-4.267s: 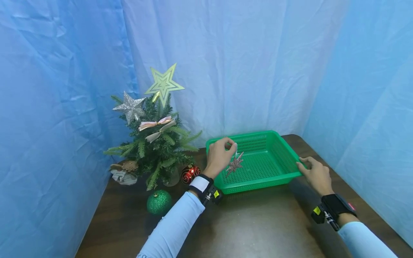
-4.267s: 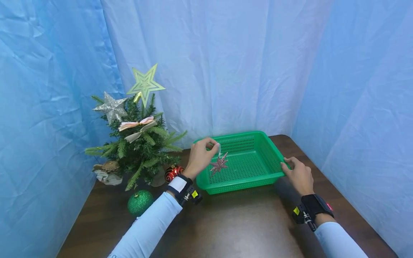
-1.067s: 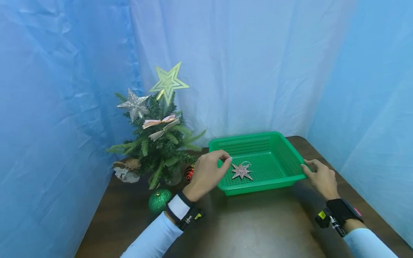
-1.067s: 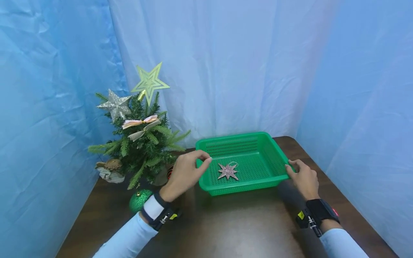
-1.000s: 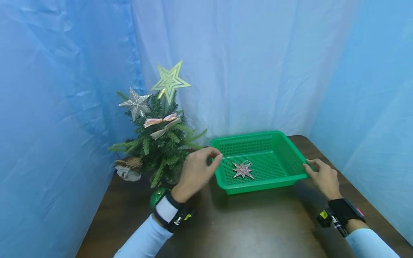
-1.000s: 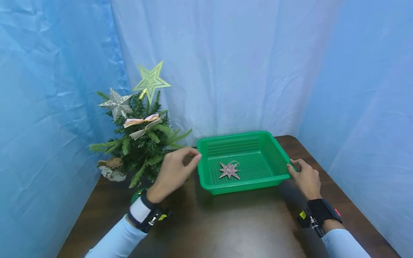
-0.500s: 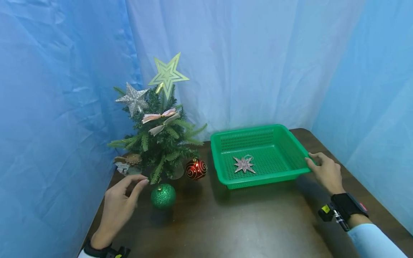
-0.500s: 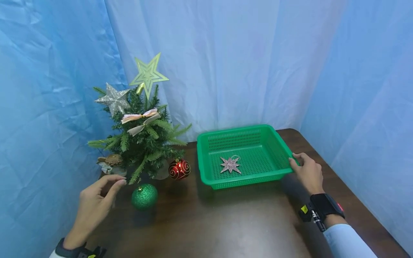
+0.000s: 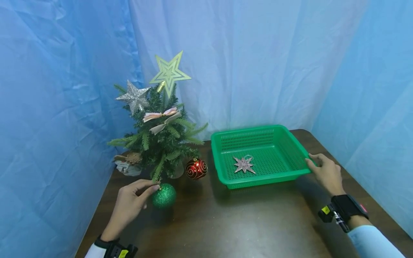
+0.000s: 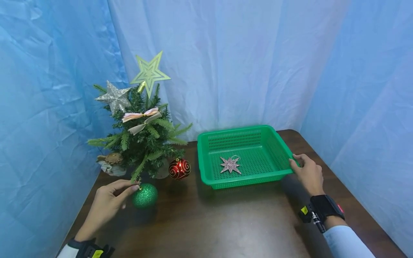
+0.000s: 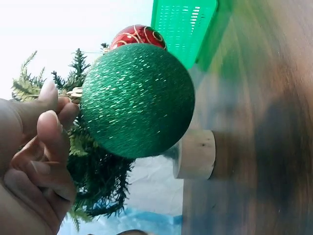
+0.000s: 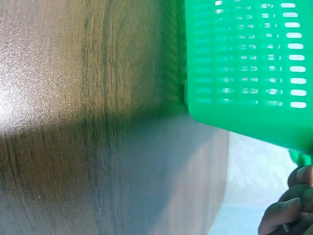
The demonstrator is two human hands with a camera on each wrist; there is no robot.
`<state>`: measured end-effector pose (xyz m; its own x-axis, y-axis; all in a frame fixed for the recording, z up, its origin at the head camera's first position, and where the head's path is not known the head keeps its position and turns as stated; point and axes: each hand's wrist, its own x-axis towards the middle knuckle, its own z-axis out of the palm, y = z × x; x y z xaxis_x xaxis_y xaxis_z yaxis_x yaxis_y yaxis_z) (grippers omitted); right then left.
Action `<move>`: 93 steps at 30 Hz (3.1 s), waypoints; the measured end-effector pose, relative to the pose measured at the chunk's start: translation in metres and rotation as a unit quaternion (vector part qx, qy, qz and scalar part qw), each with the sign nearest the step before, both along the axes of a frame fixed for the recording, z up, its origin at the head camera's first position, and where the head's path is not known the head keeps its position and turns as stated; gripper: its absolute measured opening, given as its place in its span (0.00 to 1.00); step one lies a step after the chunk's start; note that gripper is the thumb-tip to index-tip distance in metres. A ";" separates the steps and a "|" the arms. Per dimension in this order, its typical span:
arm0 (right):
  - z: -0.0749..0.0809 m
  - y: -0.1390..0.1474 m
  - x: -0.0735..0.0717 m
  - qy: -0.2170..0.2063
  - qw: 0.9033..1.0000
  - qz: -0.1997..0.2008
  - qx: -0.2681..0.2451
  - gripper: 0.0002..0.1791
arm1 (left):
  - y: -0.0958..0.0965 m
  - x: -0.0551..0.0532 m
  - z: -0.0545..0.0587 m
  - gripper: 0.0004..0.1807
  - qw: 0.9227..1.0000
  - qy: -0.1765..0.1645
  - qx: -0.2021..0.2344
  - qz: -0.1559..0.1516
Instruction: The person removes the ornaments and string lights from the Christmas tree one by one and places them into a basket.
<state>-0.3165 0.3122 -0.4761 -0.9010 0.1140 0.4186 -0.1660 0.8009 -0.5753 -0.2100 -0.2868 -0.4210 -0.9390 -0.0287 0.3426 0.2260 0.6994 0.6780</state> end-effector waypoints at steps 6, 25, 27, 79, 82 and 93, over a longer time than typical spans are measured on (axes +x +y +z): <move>-0.024 0.016 -0.016 0.012 1.000 -0.005 -0.004 0.29 | 0.008 -0.004 -0.001 0.13 1.000 0.010 0.015 -0.001; -0.007 0.009 -0.007 0.004 1.000 0.007 0.003 0.27 | -0.001 0.004 0.014 0.08 0.996 0.079 0.032 0.033; -0.002 0.004 -0.003 0.000 1.000 0.000 0.005 0.26 | -0.001 0.005 0.018 0.07 0.994 0.099 0.034 0.043; -0.003 0.001 -0.001 0.003 1.000 -0.008 -0.016 0.25 | 0.049 0.009 0.055 0.08 0.970 0.227 -0.036 -0.082; -0.002 0.001 0.000 0.001 1.000 -0.006 -0.014 0.25 | 0.055 0.006 0.056 0.07 0.968 0.229 -0.040 -0.089; -0.004 0.003 -0.002 -0.004 1.000 0.008 -0.028 0.27 | 0.081 -0.009 0.063 0.07 0.963 0.240 -0.006 -0.122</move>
